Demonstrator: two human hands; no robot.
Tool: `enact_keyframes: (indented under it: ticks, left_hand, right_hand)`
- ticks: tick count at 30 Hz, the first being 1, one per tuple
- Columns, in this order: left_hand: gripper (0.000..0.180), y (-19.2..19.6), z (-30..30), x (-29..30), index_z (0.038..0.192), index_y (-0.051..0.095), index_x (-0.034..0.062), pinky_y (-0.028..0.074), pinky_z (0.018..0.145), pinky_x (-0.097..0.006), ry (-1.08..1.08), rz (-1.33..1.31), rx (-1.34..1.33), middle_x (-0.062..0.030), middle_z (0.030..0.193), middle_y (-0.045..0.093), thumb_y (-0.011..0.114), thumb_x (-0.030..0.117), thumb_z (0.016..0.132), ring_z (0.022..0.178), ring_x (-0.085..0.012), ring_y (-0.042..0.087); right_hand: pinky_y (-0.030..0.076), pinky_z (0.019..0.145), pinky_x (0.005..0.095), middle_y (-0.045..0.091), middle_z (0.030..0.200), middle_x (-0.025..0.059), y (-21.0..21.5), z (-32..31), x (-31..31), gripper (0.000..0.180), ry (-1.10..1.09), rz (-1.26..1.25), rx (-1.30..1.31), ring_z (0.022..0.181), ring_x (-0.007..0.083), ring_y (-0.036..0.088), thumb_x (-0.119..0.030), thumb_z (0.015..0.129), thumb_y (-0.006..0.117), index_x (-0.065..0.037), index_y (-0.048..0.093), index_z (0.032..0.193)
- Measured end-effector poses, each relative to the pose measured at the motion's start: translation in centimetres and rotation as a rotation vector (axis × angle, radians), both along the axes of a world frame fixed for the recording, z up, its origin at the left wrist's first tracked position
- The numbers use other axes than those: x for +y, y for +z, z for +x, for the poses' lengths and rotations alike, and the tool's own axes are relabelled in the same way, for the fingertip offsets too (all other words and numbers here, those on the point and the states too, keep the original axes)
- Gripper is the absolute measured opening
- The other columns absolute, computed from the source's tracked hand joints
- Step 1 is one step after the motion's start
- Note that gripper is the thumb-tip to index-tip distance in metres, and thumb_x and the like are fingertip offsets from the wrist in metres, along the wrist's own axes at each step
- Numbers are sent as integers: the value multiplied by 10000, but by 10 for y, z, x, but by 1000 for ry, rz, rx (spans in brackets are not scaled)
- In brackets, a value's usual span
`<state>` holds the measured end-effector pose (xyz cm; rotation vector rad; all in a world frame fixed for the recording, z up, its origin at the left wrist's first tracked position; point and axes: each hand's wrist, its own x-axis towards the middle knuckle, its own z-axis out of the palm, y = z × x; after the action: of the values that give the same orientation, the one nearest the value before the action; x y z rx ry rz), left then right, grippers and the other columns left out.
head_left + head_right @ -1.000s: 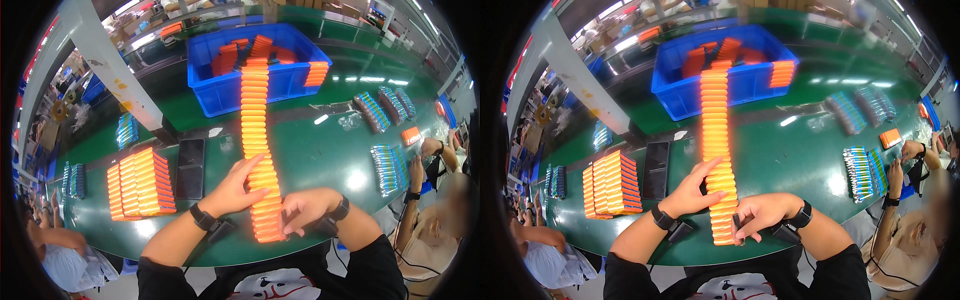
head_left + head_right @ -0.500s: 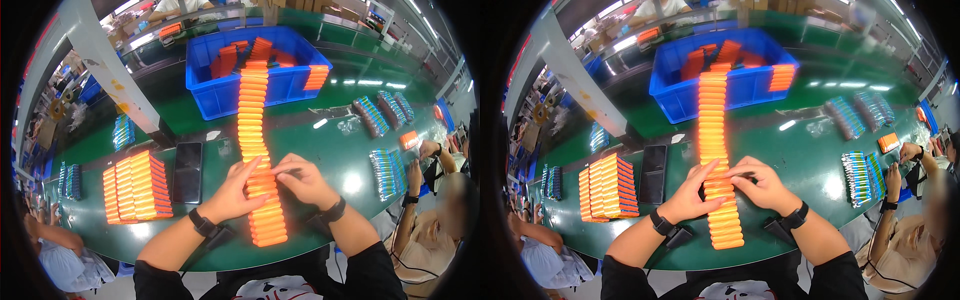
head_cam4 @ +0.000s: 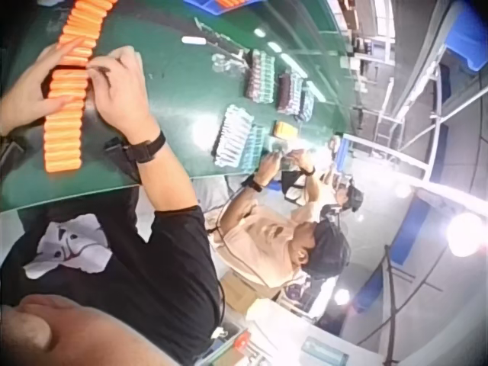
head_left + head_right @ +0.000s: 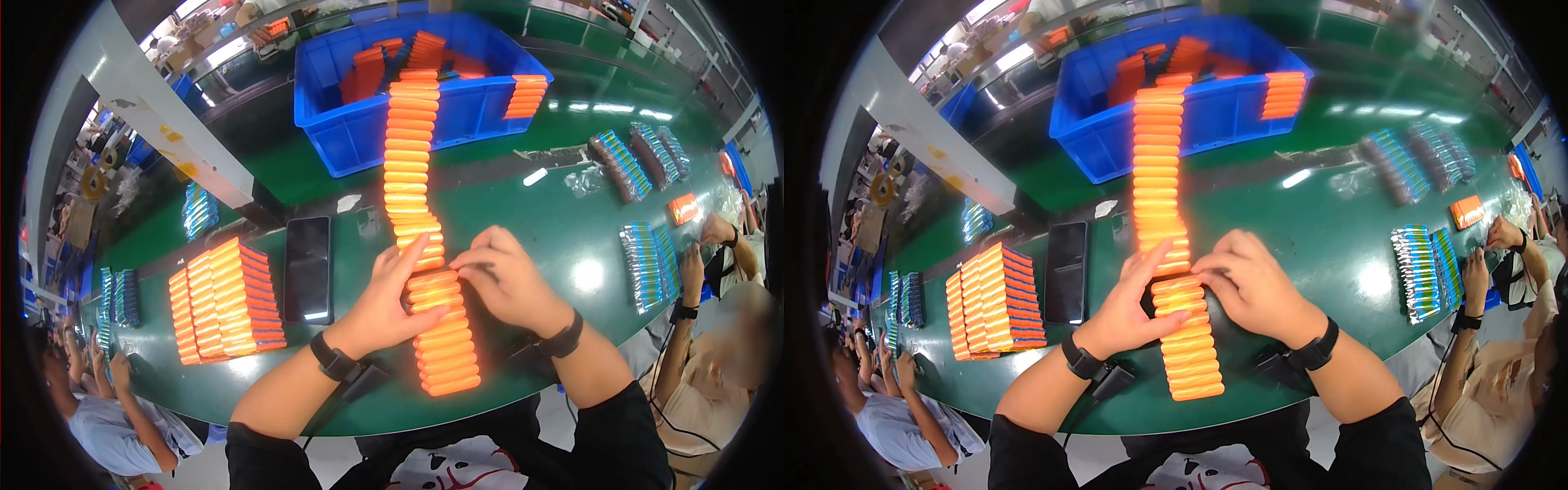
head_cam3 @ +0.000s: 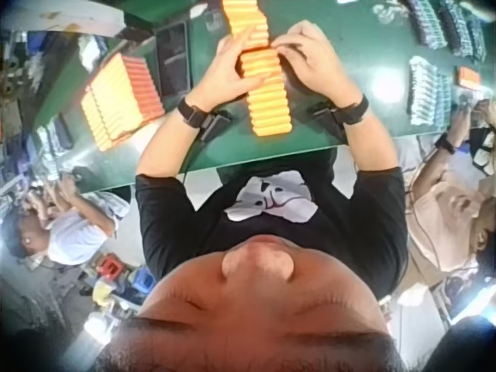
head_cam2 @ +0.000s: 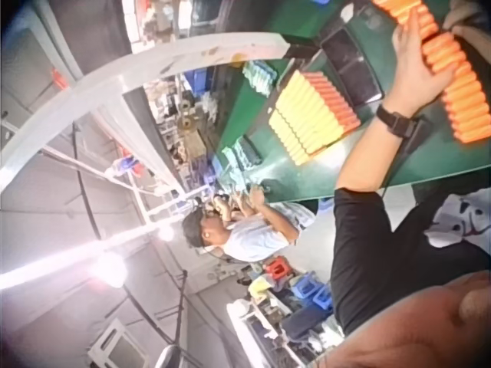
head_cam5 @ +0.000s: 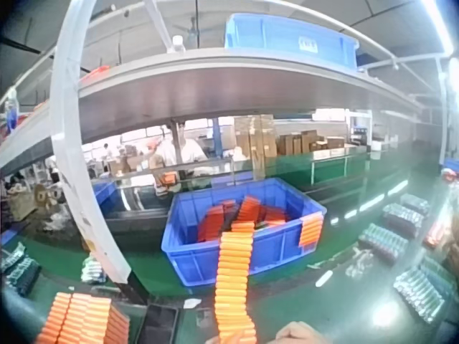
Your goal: Organizing and aligning small foam and plastic dart components on an assembly line.
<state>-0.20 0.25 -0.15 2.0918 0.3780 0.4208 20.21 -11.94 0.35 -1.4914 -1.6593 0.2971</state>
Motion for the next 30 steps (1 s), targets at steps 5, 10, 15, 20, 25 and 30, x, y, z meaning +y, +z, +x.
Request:
enact_keyframes:
  ticks: [5, 10, 15, 20, 25, 30]
  left_hand:
    - [946, -1, -1, 0, 1585, 286, 42, 311, 1147, -405, 0, -74, -58, -185, 1447, 478, 806, 177, 806, 1349, -327, 420]
    - [955, 1, -10, 3, 1597, 283, 79, 264, 1143, -475, -95, 1, -187, -152, 1462, 487, 790, 271, 810, 1370, -379, 344]
    - [956, 22, -17, -11, 1581, 336, 79, 178, 1143, -535, -241, 205, -175, -128, 1466, 516, 752, 414, 788, 1389, -425, 307]
    - [914, 31, -11, 0, 1562, 333, -5, 176, 1197, -456, -290, -30, -237, -166, 1527, 453, 708, 419, 845, 1441, -350, 329]
    - [862, 34, -1, 7, 1575, 331, 44, 265, 1183, -388, -176, -214, -95, -127, 1558, 407, 772, 174, 846, 1396, -275, 383]
    - [860, 10, 2, 4, 1563, 380, 104, 295, 1154, -413, -79, -67, -19, -105, 1448, 522, 805, 228, 827, 1307, -283, 427]
  right_hand:
    - [511, 847, 317, 597, 1042, 81, 8, -2, -6, 102, 30, -65, 415, 1012, 201, 591, -53, 953, 657, -48, 720, 1034]
    - [498, 901, 321, 624, 1047, 65, 14, -6, -10, 132, 126, -158, 771, 1028, 167, 598, -64, 985, 624, -23, 721, 1065]
    - [493, 860, 288, 686, 1023, 65, 29, -9, -21, 138, 317, -305, 707, 920, 141, 615, -93, 995, 628, -2, 726, 1030]
    - [533, 744, 269, 743, 937, 64, 48, -3, -36, 167, 754, -812, 823, 810, 116, 658, -122, 992, 651, 24, 716, 1040]
    - [530, 631, 261, 744, 937, 46, 42, -7, -42, 183, 920, -923, 727, 736, 107, 649, -169, 998, 651, -5, 723, 1036]
    - [513, 624, 264, 744, 936, 67, 39, -6, -36, 205, 836, -968, 698, 690, 117, 645, -173, 996, 649, 14, 726, 1029]
